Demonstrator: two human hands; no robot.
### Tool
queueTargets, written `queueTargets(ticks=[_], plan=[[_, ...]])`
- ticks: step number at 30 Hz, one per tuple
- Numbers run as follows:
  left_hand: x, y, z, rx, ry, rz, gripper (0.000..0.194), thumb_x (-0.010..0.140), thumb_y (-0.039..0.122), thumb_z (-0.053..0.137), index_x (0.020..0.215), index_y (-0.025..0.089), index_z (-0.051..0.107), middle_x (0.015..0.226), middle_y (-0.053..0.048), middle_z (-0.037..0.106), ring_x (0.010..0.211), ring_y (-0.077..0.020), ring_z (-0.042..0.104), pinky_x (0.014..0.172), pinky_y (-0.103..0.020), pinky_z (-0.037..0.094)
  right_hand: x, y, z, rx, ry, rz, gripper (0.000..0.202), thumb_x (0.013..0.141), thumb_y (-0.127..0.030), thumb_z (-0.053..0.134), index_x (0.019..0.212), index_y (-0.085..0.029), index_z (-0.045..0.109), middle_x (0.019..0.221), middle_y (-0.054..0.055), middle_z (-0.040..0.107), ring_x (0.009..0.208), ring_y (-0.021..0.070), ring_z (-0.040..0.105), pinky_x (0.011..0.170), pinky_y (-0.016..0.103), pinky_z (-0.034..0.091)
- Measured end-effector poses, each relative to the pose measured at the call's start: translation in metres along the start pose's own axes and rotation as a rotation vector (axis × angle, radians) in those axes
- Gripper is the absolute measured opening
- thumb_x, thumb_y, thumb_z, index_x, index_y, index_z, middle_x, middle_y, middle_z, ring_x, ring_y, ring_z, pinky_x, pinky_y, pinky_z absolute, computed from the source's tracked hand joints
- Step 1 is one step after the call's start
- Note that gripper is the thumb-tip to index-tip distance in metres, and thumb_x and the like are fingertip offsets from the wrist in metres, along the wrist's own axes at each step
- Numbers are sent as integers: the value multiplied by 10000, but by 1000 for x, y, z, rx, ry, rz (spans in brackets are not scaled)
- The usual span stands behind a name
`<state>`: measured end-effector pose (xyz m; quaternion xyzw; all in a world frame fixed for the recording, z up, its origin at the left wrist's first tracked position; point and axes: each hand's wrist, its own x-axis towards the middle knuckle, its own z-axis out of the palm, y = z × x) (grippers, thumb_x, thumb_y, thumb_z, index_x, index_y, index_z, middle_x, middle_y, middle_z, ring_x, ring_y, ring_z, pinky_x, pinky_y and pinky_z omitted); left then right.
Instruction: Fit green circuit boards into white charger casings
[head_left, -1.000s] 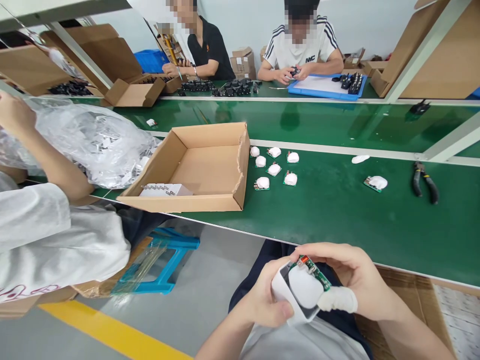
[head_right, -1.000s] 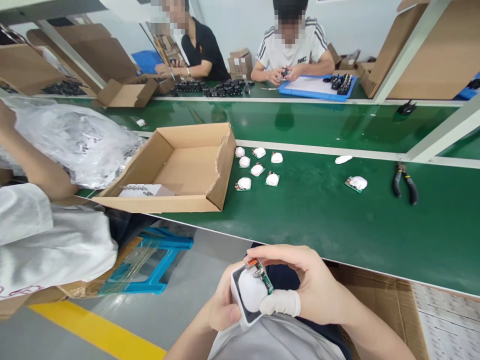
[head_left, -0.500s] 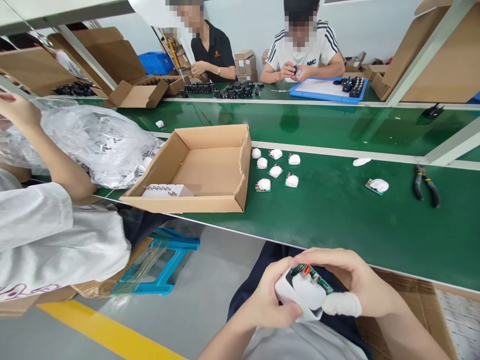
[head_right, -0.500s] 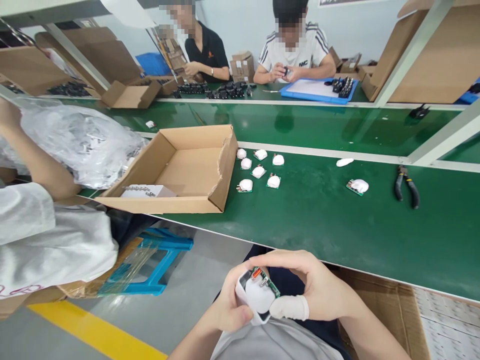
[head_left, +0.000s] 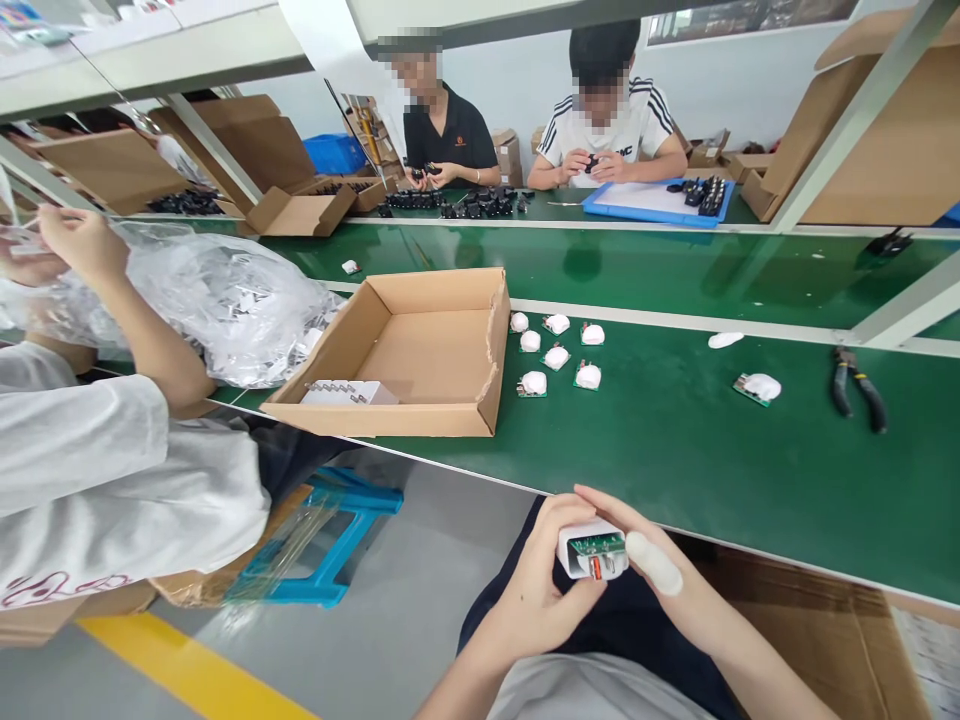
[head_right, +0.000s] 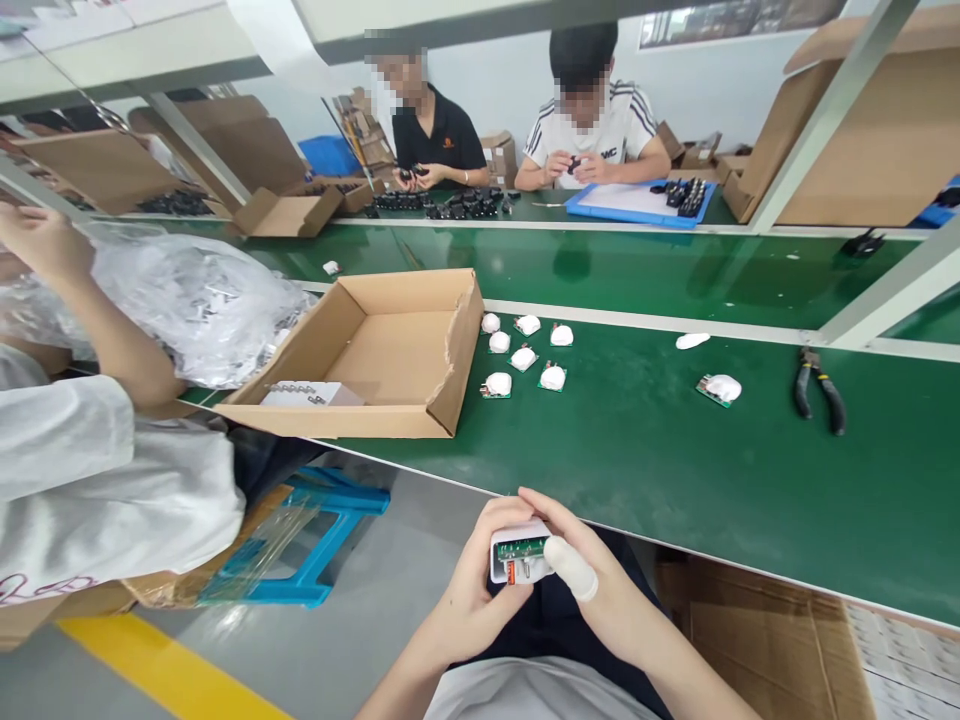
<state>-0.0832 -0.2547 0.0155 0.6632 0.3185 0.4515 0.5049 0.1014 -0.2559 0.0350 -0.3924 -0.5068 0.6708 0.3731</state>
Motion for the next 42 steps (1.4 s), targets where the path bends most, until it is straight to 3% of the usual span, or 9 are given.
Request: queueTargets(ticks=[3,5,8,11,20,26,35,42], plan=[[-1,0,3,-151,-9,-94,630,832,673,575,1263,221,492,1249,-121,464,1153,-292,482,994,-426,405,1,11,0,-160,50,-63,582,978,-606,425,1457,-281,491,1528,92,435,1419,271,383,1197,497,256],[-1,-4,8,-233,78,-161,649,826,748,507,1174,201,532,1180,-104,489,1064,-264,503,943,-386,412,3,18,3,-223,76,-123,613,961,-637,433,1451,-276,504,1507,102,460,1406,282,402,1182,485,301],[0,-14,14,-297,225,-206,542,867,699,487,993,177,564,993,-57,520,887,-201,497,823,-314,407,6,23,11,-264,87,-162,565,980,-591,433,1446,-282,513,1473,108,496,1378,279,442,1134,446,392],[0,-24,17,-332,285,-222,498,876,663,493,892,169,555,864,-24,505,779,-166,456,737,-279,375,7,19,18,-276,64,-169,513,1006,-539,417,1452,-300,500,1450,102,510,1357,261,464,1115,423,417],[2,-27,17,-385,307,-196,463,882,623,488,845,165,546,770,-6,489,683,-142,427,693,-279,354,7,10,20,-344,15,-160,481,1037,-498,352,1472,-319,453,1403,100,501,1303,236,477,1124,424,368],[-1,-29,18,-368,325,-249,415,912,565,486,817,164,536,737,1,478,656,-134,396,662,-270,336,8,10,19,-291,-22,-104,448,1049,-444,353,1472,-330,448,1333,89,519,1268,221,491,1101,401,387],[0,-23,20,-281,291,-211,359,986,484,409,914,166,560,883,-33,526,816,-173,469,769,-289,384,8,8,14,-259,-37,-174,419,1058,-415,317,1408,-310,522,1281,92,540,1223,225,511,1073,393,409],[1,-24,21,-249,287,-169,328,994,453,407,859,174,514,839,-22,477,784,-164,438,742,-289,376,7,11,14,-281,-20,-167,370,1040,-431,381,1299,-312,617,1159,86,572,1097,224,570,966,370,476]])
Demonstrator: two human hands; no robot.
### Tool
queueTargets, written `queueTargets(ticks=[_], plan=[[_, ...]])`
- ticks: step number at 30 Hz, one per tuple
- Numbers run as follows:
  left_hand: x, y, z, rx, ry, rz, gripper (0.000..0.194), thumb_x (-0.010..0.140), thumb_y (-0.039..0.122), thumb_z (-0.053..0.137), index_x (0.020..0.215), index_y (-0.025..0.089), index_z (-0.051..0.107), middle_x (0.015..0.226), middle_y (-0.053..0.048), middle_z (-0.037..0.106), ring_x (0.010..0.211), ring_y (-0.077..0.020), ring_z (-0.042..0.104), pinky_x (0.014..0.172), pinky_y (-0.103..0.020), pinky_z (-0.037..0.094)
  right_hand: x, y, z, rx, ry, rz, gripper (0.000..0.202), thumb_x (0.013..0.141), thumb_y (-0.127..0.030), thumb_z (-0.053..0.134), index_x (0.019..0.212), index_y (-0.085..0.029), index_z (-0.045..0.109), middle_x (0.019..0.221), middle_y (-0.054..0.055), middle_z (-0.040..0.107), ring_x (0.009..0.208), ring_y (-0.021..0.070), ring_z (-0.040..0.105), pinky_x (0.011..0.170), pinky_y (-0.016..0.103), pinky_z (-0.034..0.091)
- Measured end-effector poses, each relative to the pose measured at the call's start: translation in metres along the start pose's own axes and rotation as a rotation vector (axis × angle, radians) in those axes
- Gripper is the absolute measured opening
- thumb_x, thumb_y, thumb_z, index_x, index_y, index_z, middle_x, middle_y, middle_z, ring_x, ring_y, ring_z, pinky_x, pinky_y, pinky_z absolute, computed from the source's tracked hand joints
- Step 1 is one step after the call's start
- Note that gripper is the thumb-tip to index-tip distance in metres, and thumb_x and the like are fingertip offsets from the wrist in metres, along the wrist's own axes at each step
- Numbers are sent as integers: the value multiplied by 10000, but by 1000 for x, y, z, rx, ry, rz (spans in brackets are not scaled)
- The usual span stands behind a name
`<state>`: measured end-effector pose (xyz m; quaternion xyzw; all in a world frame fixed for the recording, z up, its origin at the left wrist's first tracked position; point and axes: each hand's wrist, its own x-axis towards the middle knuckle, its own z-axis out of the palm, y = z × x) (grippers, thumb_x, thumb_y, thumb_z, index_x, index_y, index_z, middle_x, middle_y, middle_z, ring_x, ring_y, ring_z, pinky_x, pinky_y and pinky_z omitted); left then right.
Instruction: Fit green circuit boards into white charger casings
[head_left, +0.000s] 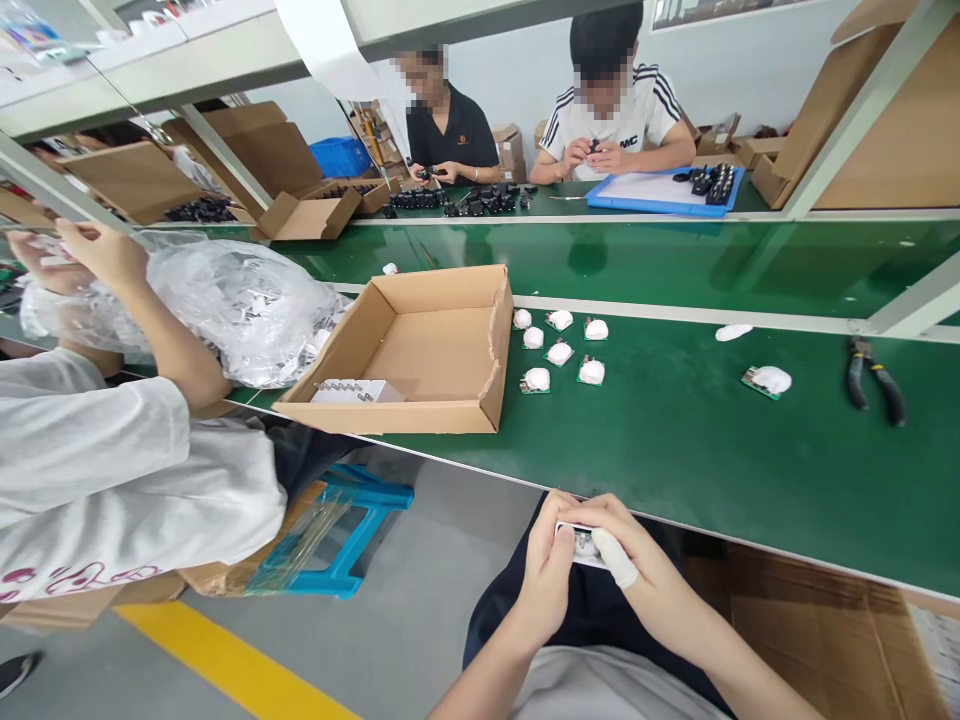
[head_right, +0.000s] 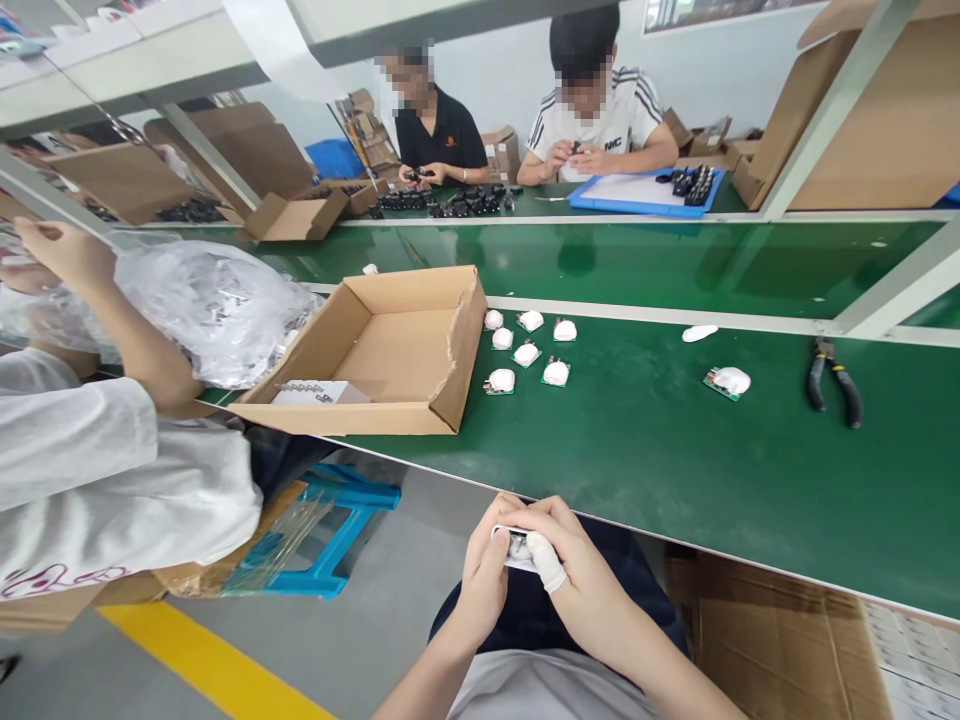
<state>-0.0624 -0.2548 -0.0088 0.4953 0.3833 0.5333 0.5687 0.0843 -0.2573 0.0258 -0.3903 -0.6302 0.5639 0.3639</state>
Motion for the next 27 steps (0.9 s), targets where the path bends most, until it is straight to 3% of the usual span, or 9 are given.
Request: queueTargets(ticks=[4,7,9,12,16,20,27], plan=[[-1,-1,-1,49,30,43,359,986,486,389,928,175,557,941,-51,489,856,-190,472,783,-314,397,-1,5,5,93,77,-14,355,1029,-442,406,1306,-317,588,1318,83,541,1258,245,505,1068,399,428],[-2,-3,-3,196,132,205,349,989,491,361,1013,200,554,1050,-73,465,955,-216,480,841,-344,410,-2,9,11,202,135,52,473,998,-507,457,1423,-300,451,1448,101,470,1331,262,464,1107,425,407],[-2,-5,-5,329,195,335,347,992,493,342,1091,221,533,1081,-80,447,991,-225,470,860,-362,412,-3,12,17,272,122,71,577,968,-532,512,1472,-285,378,1502,112,424,1359,271,445,1123,431,395],[-1,-8,-7,509,192,485,384,989,498,325,1192,225,504,1119,-94,432,1032,-239,450,861,-383,418,-3,16,27,362,96,105,659,949,-508,573,1512,-294,306,1565,98,347,1403,267,392,1154,424,359],[1,-12,-11,616,174,599,426,984,491,302,1233,202,490,1133,-110,438,1048,-254,439,830,-401,431,-4,18,30,381,94,162,681,965,-493,560,1542,-328,238,1615,58,247,1465,249,277,1207,443,256],[2,-11,-14,679,188,683,412,974,464,310,1208,183,500,1113,-114,446,1021,-257,456,822,-419,432,-6,18,21,321,-14,160,670,980,-442,562,1554,-373,225,1640,-3,188,1502,224,175,1242,437,151],[4,-3,-12,790,226,798,406,958,460,291,1175,190,503,1075,-108,439,960,-253,496,776,-422,448,-6,20,13,228,-5,73,552,1021,-429,476,1540,-343,307,1594,29,326,1450,247,326,1184,430,315]])
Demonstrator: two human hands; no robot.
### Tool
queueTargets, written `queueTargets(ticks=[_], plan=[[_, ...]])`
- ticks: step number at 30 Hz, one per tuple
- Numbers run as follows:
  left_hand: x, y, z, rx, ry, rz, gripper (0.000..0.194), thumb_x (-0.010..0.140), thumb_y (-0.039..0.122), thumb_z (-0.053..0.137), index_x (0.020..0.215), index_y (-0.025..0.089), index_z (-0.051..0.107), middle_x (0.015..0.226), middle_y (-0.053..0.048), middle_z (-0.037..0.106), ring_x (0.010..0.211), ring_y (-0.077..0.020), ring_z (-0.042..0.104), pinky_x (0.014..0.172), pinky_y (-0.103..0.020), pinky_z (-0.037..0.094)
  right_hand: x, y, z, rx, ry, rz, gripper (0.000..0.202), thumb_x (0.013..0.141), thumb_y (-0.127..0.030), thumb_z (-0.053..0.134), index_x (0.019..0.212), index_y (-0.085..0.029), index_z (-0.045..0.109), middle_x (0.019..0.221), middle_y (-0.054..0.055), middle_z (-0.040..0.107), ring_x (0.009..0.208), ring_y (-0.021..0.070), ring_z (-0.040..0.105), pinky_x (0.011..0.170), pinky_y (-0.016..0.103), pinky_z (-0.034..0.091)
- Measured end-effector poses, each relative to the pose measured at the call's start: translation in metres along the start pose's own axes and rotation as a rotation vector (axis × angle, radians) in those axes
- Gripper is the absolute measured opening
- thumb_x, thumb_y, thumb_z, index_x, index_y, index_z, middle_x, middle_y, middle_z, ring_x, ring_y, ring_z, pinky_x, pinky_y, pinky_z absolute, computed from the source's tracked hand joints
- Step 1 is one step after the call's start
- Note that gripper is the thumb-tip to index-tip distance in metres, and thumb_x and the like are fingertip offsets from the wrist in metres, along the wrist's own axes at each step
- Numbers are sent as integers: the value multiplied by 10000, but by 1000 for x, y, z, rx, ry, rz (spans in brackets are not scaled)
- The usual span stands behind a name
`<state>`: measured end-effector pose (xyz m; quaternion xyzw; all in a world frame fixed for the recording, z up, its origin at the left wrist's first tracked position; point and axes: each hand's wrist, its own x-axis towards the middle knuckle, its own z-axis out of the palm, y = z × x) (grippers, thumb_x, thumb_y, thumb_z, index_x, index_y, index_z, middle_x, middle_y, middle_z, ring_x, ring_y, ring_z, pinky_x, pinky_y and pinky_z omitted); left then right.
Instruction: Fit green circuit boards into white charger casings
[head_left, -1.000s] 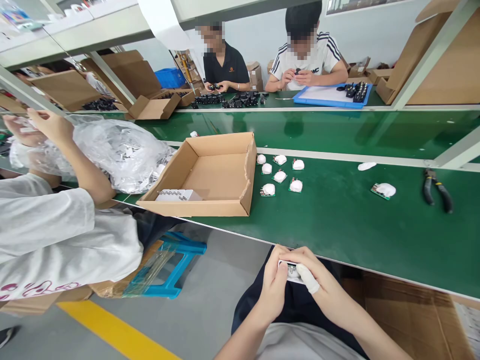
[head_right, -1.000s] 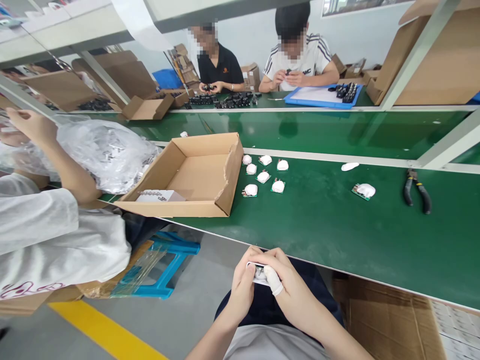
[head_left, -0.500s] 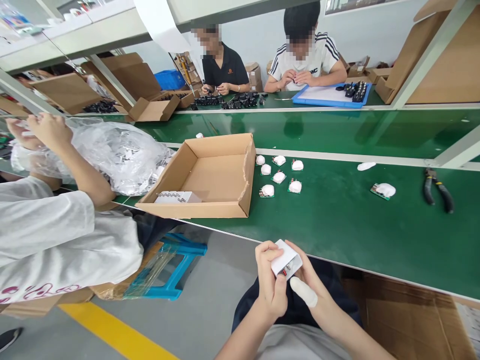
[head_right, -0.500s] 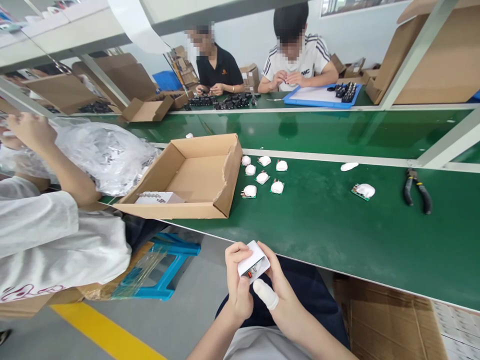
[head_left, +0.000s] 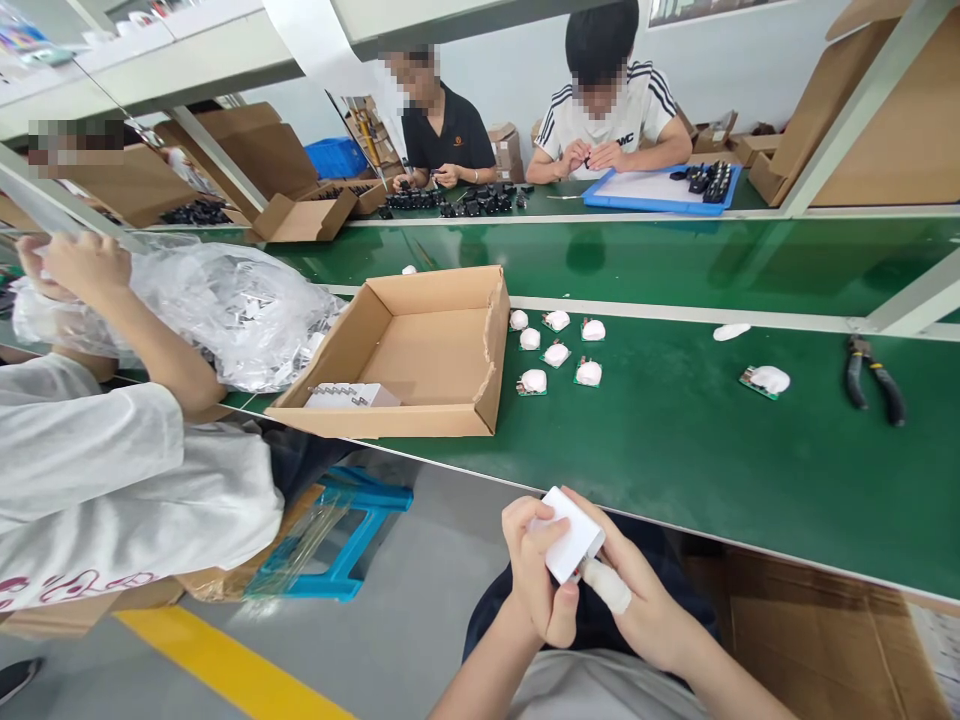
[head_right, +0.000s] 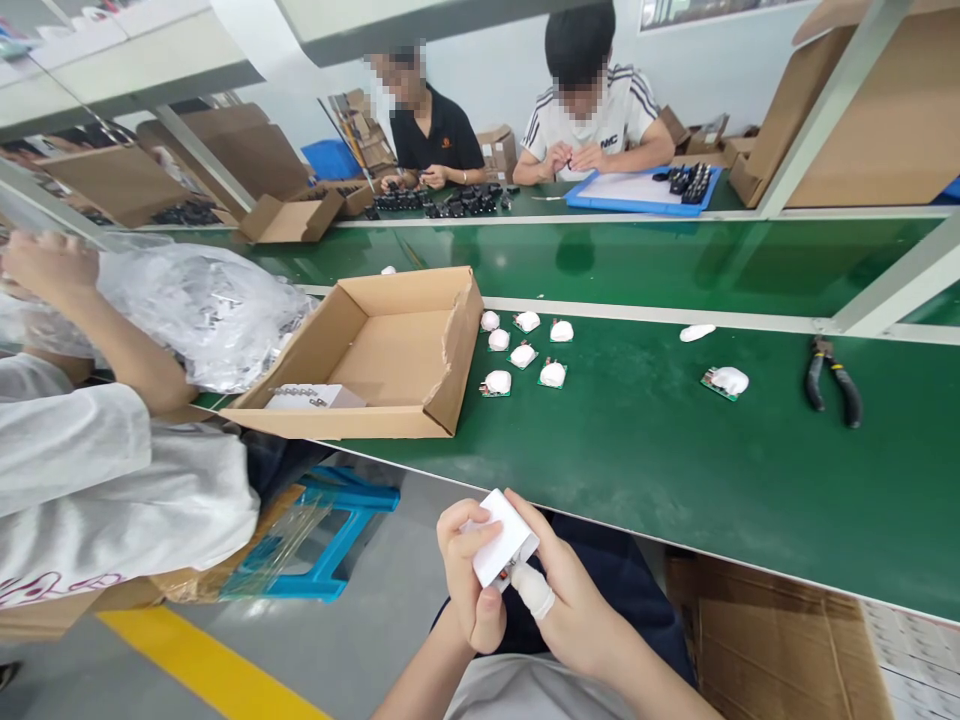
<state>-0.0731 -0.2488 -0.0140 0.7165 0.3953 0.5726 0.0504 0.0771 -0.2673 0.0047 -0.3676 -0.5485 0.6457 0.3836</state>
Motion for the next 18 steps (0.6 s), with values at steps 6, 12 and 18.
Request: queueTargets(ticks=[6,12,18], plan=[[-2,0,1,9,-22,-42,396,958,455,288,1153,190,508,1071,-113,447,950,-247,496,737,-395,459,4,-5,-9,-86,-3,-47,477,1036,-412,443,1504,-332,395,1557,37,395,1416,242,392,1158,411,362],[-4,-2,4,33,-21,-60,403,968,437,292,1177,167,506,1088,-125,450,1001,-258,479,789,-412,459,5,-1,-12,-32,60,-64,452,1022,-416,479,1462,-322,425,1498,64,480,1351,246,483,1095,396,434],[3,-1,4,123,-5,-16,380,962,428,306,1148,170,513,1084,-127,449,993,-261,488,781,-411,464,6,15,-6,108,248,-80,456,904,-385,692,1299,-296,484,1196,65,683,1036,209,670,956,357,510]])
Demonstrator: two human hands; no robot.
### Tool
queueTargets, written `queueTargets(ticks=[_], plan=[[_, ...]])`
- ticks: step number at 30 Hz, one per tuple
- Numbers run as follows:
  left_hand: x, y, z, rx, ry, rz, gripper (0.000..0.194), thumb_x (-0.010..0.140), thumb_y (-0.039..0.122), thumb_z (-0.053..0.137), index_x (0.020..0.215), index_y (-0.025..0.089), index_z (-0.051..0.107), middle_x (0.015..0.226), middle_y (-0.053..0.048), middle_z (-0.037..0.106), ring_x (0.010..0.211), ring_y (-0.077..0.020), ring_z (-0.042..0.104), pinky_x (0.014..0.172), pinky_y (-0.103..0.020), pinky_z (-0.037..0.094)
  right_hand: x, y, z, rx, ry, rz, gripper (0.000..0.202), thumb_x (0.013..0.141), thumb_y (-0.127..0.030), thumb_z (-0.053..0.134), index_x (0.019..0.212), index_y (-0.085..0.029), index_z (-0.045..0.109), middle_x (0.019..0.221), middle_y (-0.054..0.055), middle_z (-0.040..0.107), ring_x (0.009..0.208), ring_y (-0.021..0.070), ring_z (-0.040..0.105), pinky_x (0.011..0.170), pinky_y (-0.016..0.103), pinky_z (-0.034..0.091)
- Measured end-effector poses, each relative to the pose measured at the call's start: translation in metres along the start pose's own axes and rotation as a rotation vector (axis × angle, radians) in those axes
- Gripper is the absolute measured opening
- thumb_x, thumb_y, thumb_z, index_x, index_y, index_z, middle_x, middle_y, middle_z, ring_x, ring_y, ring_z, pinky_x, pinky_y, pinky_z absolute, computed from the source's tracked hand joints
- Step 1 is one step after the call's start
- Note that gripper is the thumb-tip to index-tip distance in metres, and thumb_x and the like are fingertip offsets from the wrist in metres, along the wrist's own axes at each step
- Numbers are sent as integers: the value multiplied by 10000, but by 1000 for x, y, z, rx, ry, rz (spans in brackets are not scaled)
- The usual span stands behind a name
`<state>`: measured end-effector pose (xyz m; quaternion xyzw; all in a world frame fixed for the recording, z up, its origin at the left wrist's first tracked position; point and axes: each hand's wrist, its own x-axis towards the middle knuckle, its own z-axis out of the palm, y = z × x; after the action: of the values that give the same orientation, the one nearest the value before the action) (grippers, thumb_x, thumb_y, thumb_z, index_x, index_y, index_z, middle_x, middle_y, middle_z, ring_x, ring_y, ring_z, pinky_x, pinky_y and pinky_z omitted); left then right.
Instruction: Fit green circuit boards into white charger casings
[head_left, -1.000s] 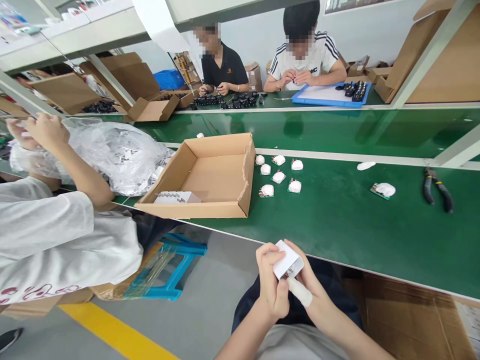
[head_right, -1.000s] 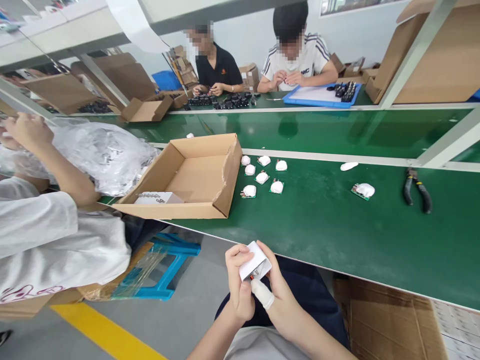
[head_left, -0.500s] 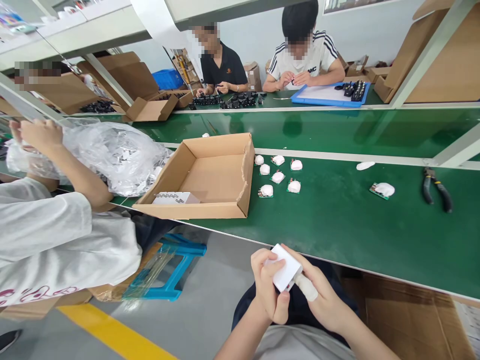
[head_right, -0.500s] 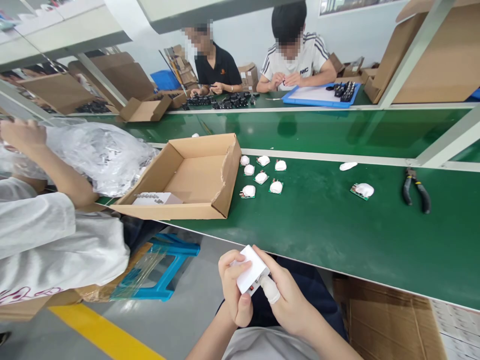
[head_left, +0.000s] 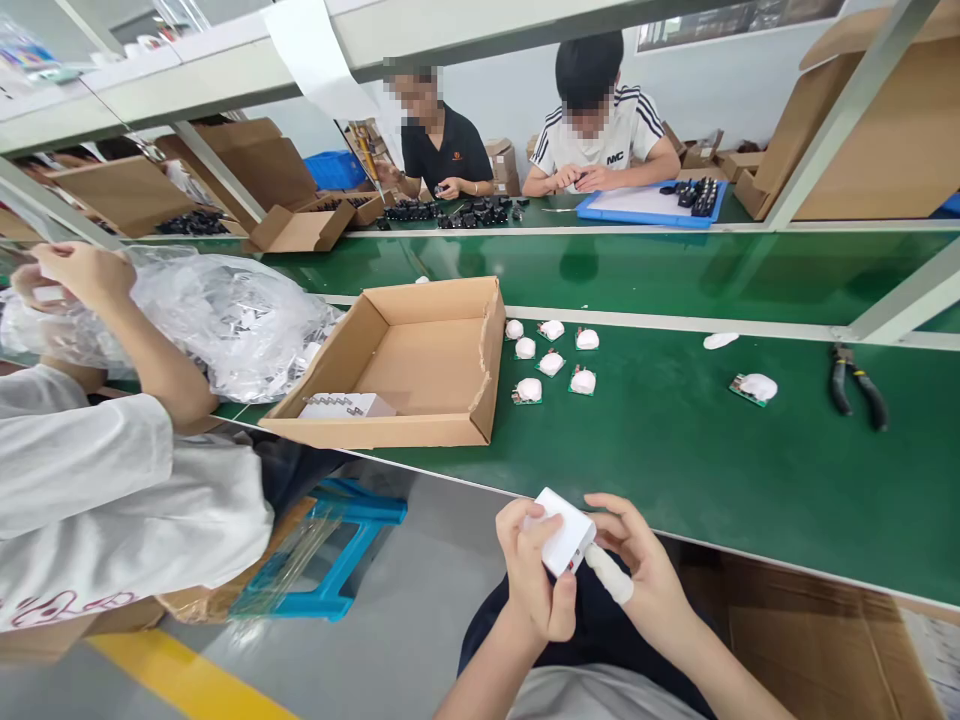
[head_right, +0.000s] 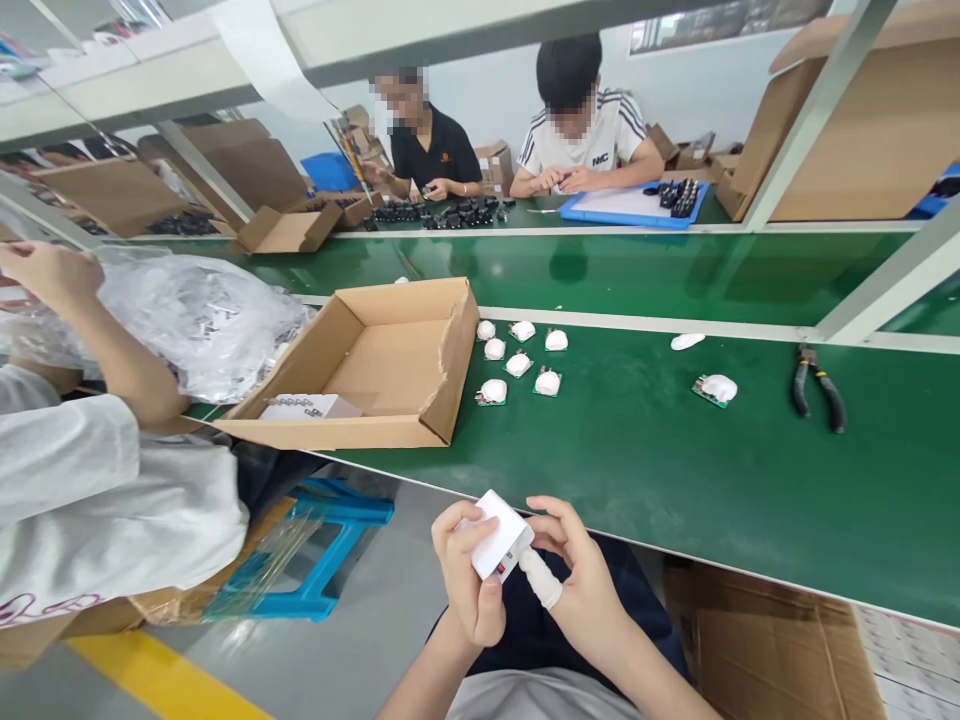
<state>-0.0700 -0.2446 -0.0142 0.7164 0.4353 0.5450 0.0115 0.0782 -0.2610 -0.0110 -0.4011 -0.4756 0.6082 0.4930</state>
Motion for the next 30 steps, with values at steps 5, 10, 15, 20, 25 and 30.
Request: queueTargets(ticks=[5,10,15,20,25,30], plan=[[12,-2,1,69,44,193,364,939,423,343,1096,165,547,1050,-114,458,958,-264,508,782,-425,468,6,-6,-2,202,-44,161,340,818,-399,783,1079,-231,645,1018,66,731,888,197,686,791,291,543],[35,2,11,108,57,343,370,936,404,352,1028,131,583,996,-114,474,924,-264,512,773,-412,439,11,-17,-9,210,157,100,302,744,-415,841,890,-198,690,830,50,737,771,188,688,710,269,552],[62,12,39,157,36,524,355,904,361,400,1010,98,613,988,-139,502,931,-294,500,769,-417,395,22,-29,-30,57,352,-6,340,727,-491,818,825,-191,691,815,63,738,757,220,694,701,300,566],[100,13,72,194,-6,610,339,869,365,467,1017,96,610,1019,-154,512,948,-311,481,783,-424,370,38,-48,-88,-410,395,-77,257,839,-465,664,877,-216,721,880,59,743,813,249,696,779,359,565],[148,2,115,151,-176,423,274,878,371,526,1004,133,578,1079,-145,508,1000,-300,464,849,-435,396,96,-91,-178,-1109,538,-114,227,899,-315,551,982,-249,751,1048,56,734,959,278,665,838,383,520],[192,-23,176,164,-356,170,244,925,381,520,1023,165,575,1100,-119,500,1004,-262,473,895,-420,420,183,-124,-254,-1323,464,156,335,859,-119,531,1104,-199,744,1252,100,661,1199,321,564,923,371,461]])
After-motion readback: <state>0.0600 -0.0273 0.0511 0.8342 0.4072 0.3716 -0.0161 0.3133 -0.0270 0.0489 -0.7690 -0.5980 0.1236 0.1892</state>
